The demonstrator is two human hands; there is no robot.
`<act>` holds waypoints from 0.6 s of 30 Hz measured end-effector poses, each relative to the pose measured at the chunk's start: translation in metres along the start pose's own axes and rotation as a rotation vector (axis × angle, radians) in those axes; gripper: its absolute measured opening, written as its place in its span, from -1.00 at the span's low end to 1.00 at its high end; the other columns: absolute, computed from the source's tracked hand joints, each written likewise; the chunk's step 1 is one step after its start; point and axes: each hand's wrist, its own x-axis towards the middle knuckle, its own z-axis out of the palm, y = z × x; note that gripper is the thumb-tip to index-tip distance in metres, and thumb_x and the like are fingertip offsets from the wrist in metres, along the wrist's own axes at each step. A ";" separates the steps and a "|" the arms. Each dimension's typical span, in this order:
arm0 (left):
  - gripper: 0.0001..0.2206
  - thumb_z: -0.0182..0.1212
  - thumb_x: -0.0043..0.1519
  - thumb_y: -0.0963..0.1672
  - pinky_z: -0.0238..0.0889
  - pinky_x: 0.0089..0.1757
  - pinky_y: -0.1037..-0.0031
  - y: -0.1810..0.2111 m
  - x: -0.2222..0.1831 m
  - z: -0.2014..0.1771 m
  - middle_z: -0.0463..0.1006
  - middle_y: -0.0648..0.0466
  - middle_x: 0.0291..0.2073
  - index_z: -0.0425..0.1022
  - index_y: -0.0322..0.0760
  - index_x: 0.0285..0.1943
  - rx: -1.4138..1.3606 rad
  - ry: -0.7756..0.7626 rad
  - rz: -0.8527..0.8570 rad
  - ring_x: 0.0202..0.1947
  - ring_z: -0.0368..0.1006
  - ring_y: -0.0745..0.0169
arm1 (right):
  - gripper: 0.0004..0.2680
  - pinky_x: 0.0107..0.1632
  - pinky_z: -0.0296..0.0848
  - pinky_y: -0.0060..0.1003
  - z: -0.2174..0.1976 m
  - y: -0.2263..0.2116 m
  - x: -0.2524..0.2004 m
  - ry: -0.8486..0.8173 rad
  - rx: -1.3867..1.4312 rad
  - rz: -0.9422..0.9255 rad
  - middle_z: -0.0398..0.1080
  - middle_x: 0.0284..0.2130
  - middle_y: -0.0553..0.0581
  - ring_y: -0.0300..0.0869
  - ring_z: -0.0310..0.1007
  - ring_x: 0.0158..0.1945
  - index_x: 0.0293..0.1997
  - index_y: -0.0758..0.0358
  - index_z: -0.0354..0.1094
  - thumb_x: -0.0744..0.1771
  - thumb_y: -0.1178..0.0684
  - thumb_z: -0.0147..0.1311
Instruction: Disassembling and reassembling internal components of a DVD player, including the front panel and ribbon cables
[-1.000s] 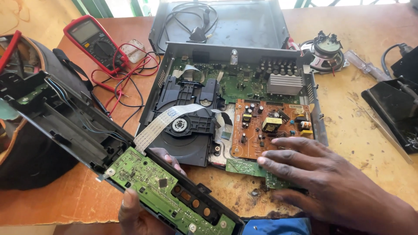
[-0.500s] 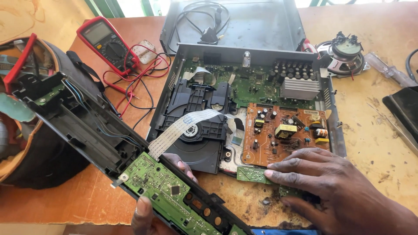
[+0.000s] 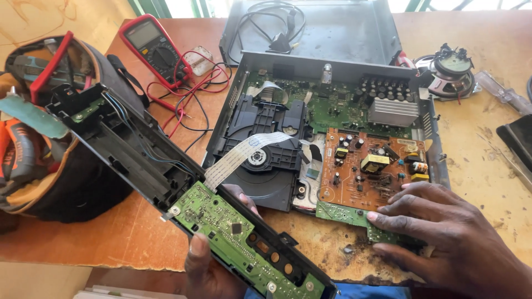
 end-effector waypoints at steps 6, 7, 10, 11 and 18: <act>-0.33 0.30 0.32 -0.05 0.33 0.14 0.23 -0.013 -0.007 0.010 0.35 -0.34 0.19 0.06 -0.51 0.49 0.007 0.001 0.211 0.15 0.37 -0.16 | -0.66 0.08 0.52 -0.12 -0.003 0.000 -0.006 -0.009 -0.010 0.043 0.58 -0.15 -0.09 -0.13 0.54 -0.01 -0.05 -0.09 0.60 0.15 -0.25 0.36; -0.31 0.32 0.28 -0.06 0.38 0.05 0.25 -0.019 -0.007 0.018 0.39 -0.41 0.14 0.08 -0.49 0.51 0.060 0.068 0.333 0.05 0.44 -0.16 | -0.62 0.12 0.50 -0.06 -0.004 0.001 -0.007 -0.013 -0.025 0.043 0.58 0.00 -0.06 -0.07 0.51 0.13 0.02 -0.10 0.58 0.15 -0.26 0.34; -0.09 0.55 -0.01 0.07 0.50 -0.14 0.21 -0.032 -0.026 -0.015 0.55 -0.36 0.04 0.20 -0.55 0.41 0.358 0.321 0.296 -0.05 0.56 -0.18 | -0.42 0.19 0.52 -0.07 -0.011 -0.016 -0.021 0.070 -0.014 0.000 0.57 0.08 -0.06 -0.12 0.55 0.16 0.18 -0.02 0.44 0.14 -0.48 0.14; -0.09 0.55 -0.01 0.07 0.50 -0.14 0.21 -0.040 -0.035 -0.014 0.55 -0.36 0.04 0.20 -0.55 0.41 0.362 0.323 0.296 -0.05 0.56 -0.18 | -0.42 0.19 0.52 -0.07 -0.011 -0.027 -0.022 0.070 -0.009 -0.001 0.57 0.08 -0.06 -0.12 0.55 0.16 0.18 -0.02 0.44 0.14 -0.48 0.14; -0.04 0.55 -0.13 -0.01 0.50 -0.11 0.02 -0.056 -0.062 0.007 0.60 -0.32 0.11 0.15 -0.20 0.51 0.279 0.558 0.086 0.00 0.60 -0.25 | -0.52 -0.01 0.56 -0.11 0.001 -0.030 -0.058 -0.082 -0.014 -0.001 0.49 0.17 -0.18 -0.22 0.62 0.09 0.29 -0.26 0.33 0.22 -0.33 0.22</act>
